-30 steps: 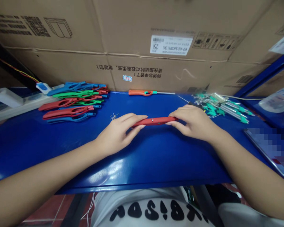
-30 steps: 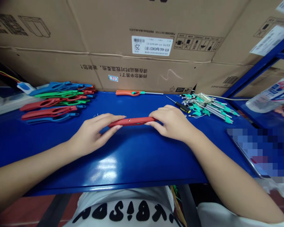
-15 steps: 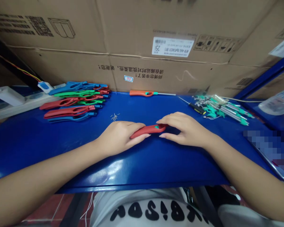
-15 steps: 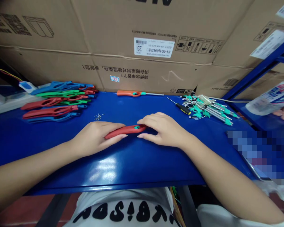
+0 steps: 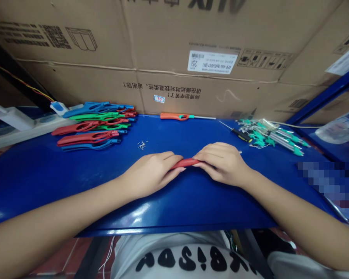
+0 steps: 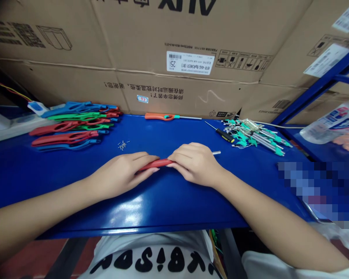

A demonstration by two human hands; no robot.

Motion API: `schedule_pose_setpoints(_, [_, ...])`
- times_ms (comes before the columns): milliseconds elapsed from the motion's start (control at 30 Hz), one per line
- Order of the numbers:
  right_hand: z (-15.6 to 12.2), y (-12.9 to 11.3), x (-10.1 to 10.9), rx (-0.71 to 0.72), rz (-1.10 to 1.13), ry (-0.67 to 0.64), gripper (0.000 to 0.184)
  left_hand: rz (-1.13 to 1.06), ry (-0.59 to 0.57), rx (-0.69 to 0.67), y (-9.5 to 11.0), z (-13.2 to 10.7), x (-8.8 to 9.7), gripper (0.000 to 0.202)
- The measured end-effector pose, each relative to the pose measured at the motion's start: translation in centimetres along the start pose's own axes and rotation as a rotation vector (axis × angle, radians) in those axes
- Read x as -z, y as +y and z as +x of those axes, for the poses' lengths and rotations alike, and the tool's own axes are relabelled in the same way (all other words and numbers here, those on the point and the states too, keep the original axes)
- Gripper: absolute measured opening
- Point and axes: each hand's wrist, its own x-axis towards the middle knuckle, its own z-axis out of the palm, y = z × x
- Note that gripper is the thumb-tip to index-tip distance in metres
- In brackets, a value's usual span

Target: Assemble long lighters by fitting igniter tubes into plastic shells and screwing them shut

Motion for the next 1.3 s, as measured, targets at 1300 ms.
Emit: schedule_pose_setpoints(1300, [-0.6,3.5,0.9,-0.087,0.091,-0.241,0.023,-0.836,-0.054,0.436,-1.5,1.2,-0.2,0.040])
